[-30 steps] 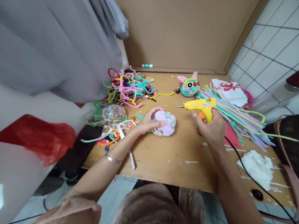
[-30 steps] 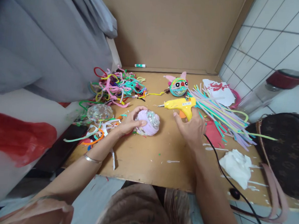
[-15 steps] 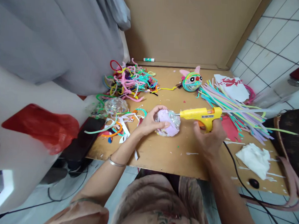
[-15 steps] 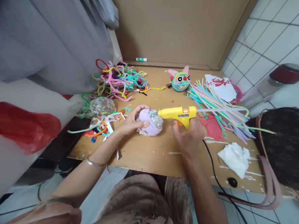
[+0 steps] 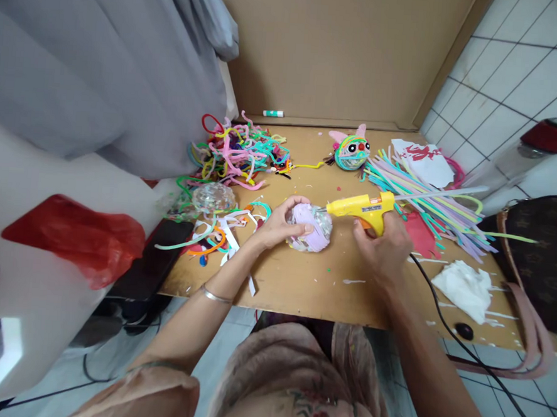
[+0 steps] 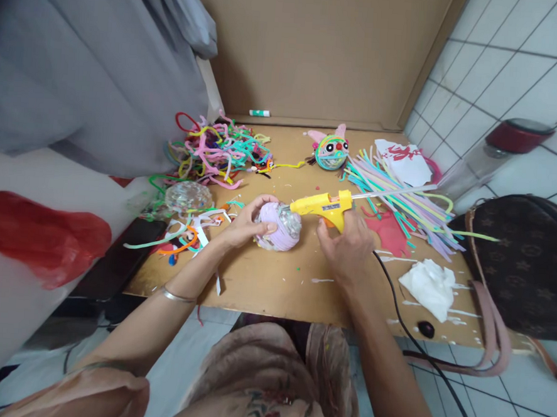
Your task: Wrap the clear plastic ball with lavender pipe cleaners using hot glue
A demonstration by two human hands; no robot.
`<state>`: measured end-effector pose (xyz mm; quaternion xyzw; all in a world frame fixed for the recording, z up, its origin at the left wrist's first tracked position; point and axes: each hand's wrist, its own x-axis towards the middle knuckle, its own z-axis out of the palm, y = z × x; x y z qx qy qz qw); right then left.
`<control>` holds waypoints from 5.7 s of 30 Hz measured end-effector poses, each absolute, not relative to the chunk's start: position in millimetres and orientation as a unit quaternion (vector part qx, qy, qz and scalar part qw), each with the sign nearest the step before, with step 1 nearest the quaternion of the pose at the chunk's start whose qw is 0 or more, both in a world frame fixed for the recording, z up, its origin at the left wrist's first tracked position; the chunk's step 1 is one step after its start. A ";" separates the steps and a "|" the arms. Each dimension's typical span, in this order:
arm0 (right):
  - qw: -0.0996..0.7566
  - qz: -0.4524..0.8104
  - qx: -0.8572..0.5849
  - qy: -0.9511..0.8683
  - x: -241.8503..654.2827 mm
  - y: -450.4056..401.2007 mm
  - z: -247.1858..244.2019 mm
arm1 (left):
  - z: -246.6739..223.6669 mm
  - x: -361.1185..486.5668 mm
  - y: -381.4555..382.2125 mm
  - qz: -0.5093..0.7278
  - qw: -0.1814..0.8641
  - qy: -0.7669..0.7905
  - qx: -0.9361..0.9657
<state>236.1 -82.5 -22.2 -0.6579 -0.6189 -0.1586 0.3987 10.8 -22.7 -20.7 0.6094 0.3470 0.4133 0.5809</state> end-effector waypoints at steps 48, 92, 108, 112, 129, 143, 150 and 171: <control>0.406 -0.113 -0.674 -0.607 231.5 -79.5 -21.2 | -25.9 5.7 -15.4 0.402 0.587 0.311 0.630; 0.436 -0.072 -0.652 -0.616 234.4 -81.8 -20.4 | -21.1 5.0 -15.0 0.375 0.600 0.309 0.635; 0.444 -0.085 -0.652 -0.609 234.0 -79.4 -18.2 | -23.3 5.1 -13.7 0.382 0.599 0.301 0.637; 0.433 -0.091 -0.650 -0.617 236.4 -81.4 -21.8 | -23.1 5.0 -13.8 0.380 0.595 0.305 0.639; 0.432 -0.053 -0.670 -0.601 232.3 -82.2 -19.0 | -20.2 4.6 -15.3 0.373 0.586 0.315 0.646; 0.531 0.067 -0.738 -0.412 258.2 -64.7 -15.4 | -16.9 5.6 -16.2 0.372 0.595 0.313 0.640; 0.345 -0.072 -0.804 -0.479 287.2 -48.9 -41.6 | -13.0 5.8 -15.8 0.369 0.595 0.307 0.645; 0.497 0.257 -0.485 -0.672 190.9 -50.5 29.1 | -8.4 5.7 -14.7 0.338 0.559 0.314 0.689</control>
